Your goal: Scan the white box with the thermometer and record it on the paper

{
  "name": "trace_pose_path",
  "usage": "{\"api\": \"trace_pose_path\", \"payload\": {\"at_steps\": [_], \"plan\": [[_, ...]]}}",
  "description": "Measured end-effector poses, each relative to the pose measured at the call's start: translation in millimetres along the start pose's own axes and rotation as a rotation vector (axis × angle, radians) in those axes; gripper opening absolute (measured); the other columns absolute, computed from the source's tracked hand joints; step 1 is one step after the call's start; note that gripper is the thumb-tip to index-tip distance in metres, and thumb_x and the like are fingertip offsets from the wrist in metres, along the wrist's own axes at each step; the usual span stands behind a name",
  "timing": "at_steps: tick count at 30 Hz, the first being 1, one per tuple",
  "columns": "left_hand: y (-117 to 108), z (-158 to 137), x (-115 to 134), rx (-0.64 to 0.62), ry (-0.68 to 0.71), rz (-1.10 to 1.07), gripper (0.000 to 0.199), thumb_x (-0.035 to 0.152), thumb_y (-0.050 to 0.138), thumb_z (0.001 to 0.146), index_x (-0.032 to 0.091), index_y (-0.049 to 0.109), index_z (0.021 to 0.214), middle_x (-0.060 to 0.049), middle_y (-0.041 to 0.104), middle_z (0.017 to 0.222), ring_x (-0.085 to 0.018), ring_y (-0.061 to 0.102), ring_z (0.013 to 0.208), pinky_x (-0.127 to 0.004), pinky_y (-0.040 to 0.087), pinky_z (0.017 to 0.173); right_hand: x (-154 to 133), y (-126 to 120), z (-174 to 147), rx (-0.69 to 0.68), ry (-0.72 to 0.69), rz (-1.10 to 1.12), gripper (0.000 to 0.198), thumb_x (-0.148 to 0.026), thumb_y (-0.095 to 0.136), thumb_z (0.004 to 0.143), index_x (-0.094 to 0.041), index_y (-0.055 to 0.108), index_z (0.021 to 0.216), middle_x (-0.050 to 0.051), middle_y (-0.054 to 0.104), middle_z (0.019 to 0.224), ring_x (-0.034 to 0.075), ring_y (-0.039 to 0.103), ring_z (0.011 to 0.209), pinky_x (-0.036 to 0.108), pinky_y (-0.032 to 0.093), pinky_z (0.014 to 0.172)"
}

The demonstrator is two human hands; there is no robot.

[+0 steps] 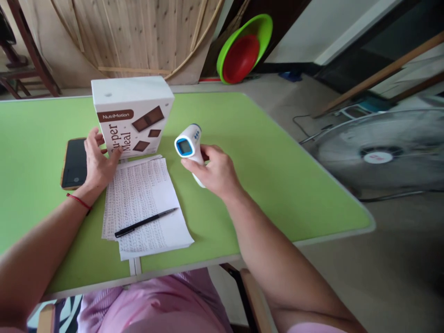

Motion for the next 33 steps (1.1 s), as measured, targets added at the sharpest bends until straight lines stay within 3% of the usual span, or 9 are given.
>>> {"api": "trace_pose_path", "payload": {"at_steps": [3,5,9,14,18,21,24,27,33], "plan": [[-3,-4,23,0.163,0.120,0.126,0.050,0.021,0.074,0.067,0.023,0.047,0.109,-0.008,0.048,0.109,-0.021,0.054,0.095,-0.035,0.051,0.072,12,3,7,-0.076,0.037,-0.274,0.026,-0.043,0.069,0.069,-0.018,0.060,0.072,0.005,0.057,0.075,0.017,0.051,0.065,0.033,0.040,0.061],[-3,-10,42,0.112,0.260,0.129,0.035,0.017,0.068,0.072,0.022,0.049,0.101,-0.005,0.051,0.100,-0.016,0.054,0.081,-0.030,0.049,0.064,16,4,8,-0.143,0.063,-0.379,0.027,-0.044,0.067,0.072,-0.018,0.062,0.074,0.005,0.057,0.076,0.016,0.050,0.063,0.031,0.037,0.058],[5,-33,80,-0.291,0.591,0.158,0.005,0.013,0.054,0.087,0.018,0.054,0.085,0.005,0.055,0.064,-0.007,0.048,0.051,-0.020,0.041,0.048,16,5,9,-0.232,0.093,-0.539,0.030,-0.047,0.060,0.077,-0.018,0.064,0.083,0.008,0.061,0.084,0.019,0.055,0.068,0.030,0.036,0.057],[13,-72,119,-0.690,1.025,0.281,0.026,0.023,0.048,0.095,0.015,0.055,0.071,0.002,0.055,0.056,-0.010,0.050,0.045,-0.026,0.035,0.040,19,7,11,-0.270,0.121,-0.614,0.031,-0.045,0.061,0.078,-0.017,0.066,0.090,0.010,0.063,0.090,0.022,0.059,0.075,0.031,0.040,0.059],[13,-95,131,-0.863,1.086,0.262,0.024,0.016,0.051,0.090,0.016,0.053,0.067,0.003,0.052,0.055,-0.011,0.049,0.043,-0.030,0.032,0.036,22,5,8,-0.169,0.053,-0.576,0.037,-0.044,0.070,0.072,-0.015,0.067,0.096,0.014,0.062,0.096,0.027,0.060,0.085,0.038,0.047,0.066],[14,-103,132,-0.907,1.086,0.271,0.018,0.011,0.053,0.085,0.015,0.055,0.068,0.003,0.052,0.055,-0.012,0.050,0.042,-0.031,0.031,0.034,12,1,-2,-0.067,-0.188,-0.344,0.033,-0.038,0.074,0.070,-0.017,0.069,0.095,0.013,0.062,0.101,0.026,0.059,0.092,0.040,0.049,0.074],[14,-108,133,-0.917,1.094,0.265,0.017,0.006,0.052,0.082,0.015,0.056,0.068,0.002,0.050,0.053,-0.013,0.050,0.042,-0.032,0.030,0.035,-5,2,-19,-0.496,-0.463,0.047,0.020,-0.039,0.065,0.082,-0.021,0.071,0.078,0.003,0.063,0.081,0.015,0.059,0.075,0.029,0.049,0.066],[12,-112,135,-0.945,1.106,0.248,0.017,0.005,0.051,0.082,0.014,0.057,0.069,0.002,0.051,0.054,-0.014,0.052,0.045,-0.032,0.033,0.038,-15,7,-34,-0.830,-0.607,0.108,0.021,-0.040,0.069,0.080,-0.021,0.074,0.086,0.001,0.064,0.076,0.011,0.058,0.067,0.026,0.045,0.060],[12,-116,137,-0.978,1.088,0.258,0.016,0.006,0.050,0.082,0.015,0.057,0.070,0.001,0.052,0.056,-0.015,0.052,0.045,-0.033,0.029,0.036,-13,13,-38,-0.719,-0.753,-0.005,0.011,-0.021,0.061,0.084,-0.019,0.072,0.083,0.000,0.063,0.069,0.009,0.055,0.060,0.024,0.040,0.056]]}}
Point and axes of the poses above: each hand's wrist, its own z-axis towards the middle knuckle, its own y-axis out of the palm, x = y × z, the point moved 1 cm from there along z, towards the middle knuckle
